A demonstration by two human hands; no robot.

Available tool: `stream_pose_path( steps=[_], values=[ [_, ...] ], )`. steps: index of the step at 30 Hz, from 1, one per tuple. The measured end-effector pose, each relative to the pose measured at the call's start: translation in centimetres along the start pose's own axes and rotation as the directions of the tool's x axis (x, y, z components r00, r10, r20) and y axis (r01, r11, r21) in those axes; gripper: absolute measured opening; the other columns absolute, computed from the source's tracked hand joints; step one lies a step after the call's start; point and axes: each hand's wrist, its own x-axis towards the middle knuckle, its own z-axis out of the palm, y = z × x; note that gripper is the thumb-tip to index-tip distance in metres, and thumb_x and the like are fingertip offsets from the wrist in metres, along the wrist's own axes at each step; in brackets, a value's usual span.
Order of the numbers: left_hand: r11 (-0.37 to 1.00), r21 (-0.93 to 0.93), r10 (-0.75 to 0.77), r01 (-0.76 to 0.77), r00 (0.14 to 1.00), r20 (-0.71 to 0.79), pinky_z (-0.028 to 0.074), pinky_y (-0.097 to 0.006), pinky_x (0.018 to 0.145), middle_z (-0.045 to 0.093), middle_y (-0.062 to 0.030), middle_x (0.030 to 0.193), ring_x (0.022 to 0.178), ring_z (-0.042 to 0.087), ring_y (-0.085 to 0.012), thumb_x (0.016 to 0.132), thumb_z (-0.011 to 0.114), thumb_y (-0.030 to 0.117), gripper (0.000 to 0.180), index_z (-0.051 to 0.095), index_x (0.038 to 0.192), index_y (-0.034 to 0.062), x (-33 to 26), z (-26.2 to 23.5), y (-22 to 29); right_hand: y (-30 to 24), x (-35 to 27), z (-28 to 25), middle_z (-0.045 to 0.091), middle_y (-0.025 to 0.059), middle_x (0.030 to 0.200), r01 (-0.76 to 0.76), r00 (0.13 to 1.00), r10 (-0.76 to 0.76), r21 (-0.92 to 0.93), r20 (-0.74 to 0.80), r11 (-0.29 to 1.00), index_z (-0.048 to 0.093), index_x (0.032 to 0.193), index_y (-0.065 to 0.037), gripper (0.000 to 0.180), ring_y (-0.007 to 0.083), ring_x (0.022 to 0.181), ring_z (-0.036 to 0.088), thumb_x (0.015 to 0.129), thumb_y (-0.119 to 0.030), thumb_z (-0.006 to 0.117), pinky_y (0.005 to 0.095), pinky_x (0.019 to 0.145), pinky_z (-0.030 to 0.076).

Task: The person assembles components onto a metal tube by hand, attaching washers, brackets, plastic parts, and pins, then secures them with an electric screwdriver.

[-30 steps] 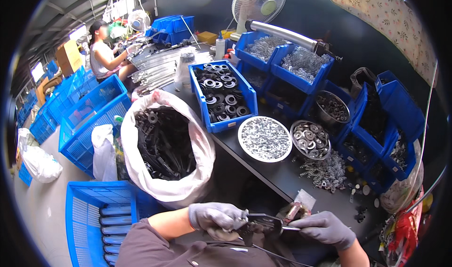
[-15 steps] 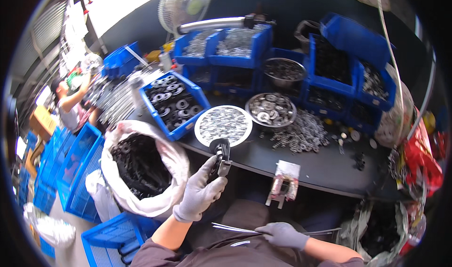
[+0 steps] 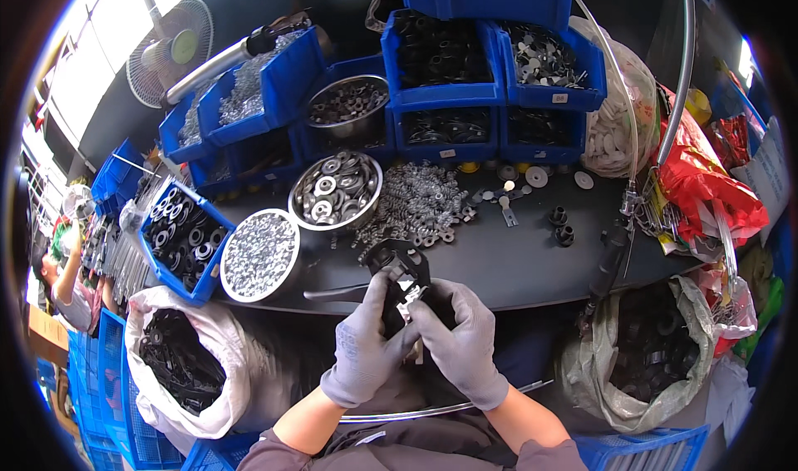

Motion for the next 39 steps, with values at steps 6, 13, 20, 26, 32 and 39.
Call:
stream_pose_path(
  steps=[6,13,20,26,32,39],
  values=[
    [0.996,0.084,-0.01,0.001,0.995,0.102,0.049,-0.035,0.057,0.059,-0.0137,0.072,0.06,0.061,-0.0262,0.074,0.079,0.024,0.083,0.036,0.141,-0.0005,3.6,4.1,-0.1,2.8,3.9,-2.3,0.061,0.0015,0.073,-0.132,0.975,0.114,-0.083,-0.188,0.988,0.06,0.094,0.004,0.015,0.0051,0.061,0.052,0.088,-0.01,0.062,0.0233,0.057,0.045],
    [0.997,-0.016,-0.065,0.076,0.926,0.373,0.051,-0.043,0.073,0.065,-0.0281,0.095,0.087,0.066,-0.0405,0.082,0.07,0.023,0.07,0.037,0.137,-0.006,9.9,7.4,-0.8,6.3,8.6,-6.3,0.06,0.002,0.073,-0.195,0.952,0.157,-0.128,-0.261,0.972,0.059,0.092,0.004,0.017,0.0058,0.059,0.053,0.09,-0.013,0.06,0.0235,0.055,0.045],
    [0.983,0.179,0.032,-0.042,0.998,0.059,0.051,-0.042,0.063,0.065,-0.0224,0.085,0.073,0.066,-0.0376,0.089,0.063,0.015,0.045,0.051,0.129,-0.0014,12.1,10.9,-4.2,8.4,10.1,-8.4,0.06,0.0044,0.073,-0.131,0.979,0.06,-0.379,-0.195,0.916,0.061,0.095,-0.001,0.016,0.0155,0.06,0.058,0.084,-0.013,0.065,0.0299,0.055,0.048],
    [0.996,-0.009,0.092,-0.093,0.995,-0.042,0.049,-0.032,0.054,0.064,-0.0177,0.07,0.055,0.064,-0.0226,0.088,0.064,0.008,0.047,0.049,0.13,-0.0054,12.0,10.0,-4.5,8.7,9.7,-9.3,0.062,0.0087,0.09,0.111,0.989,-0.14,-0.881,0.052,0.46,0.062,0.099,-0.008,0.027,0.0322,0.084,0.061,0.075,-0.017,0.072,0.0426,0.071,0.05],
    [0.977,-0.164,0.108,-0.134,0.981,-0.161,0.048,-0.035,0.054,0.063,-0.0176,0.072,0.058,0.062,-0.0294,0.086,0.066,0.005,0.05,0.049,0.132,-0.0027,11.0,9.3,-4.2,8.3,8.6,-10.2,0.058,0.0119,0.104,0.163,0.981,-0.174,-0.869,0.091,0.466,0.055,0.121,-0.007,0.055,0.0324,0.095,0.058,0.071,-0.014,0.076,0.0422,0.079,0.048],
    [0.963,-0.184,0.162,-0.196,0.969,-0.186,0.049,-0.034,0.056,0.065,-0.0172,0.079,0.06,0.063,-0.0286,0.085,0.066,0.005,0.051,0.049,0.133,-0.0015,11.0,9.4,-4.6,8.4,7.9,-10.8,0.057,0.0144,0.112,0.115,0.992,-0.109,-0.794,0.061,0.598,0.053,0.124,-0.005,0.061,0.0322,0.098,0.057,0.067,-0.008,0.077,0.0408,0.086,0.048]
  ],
)
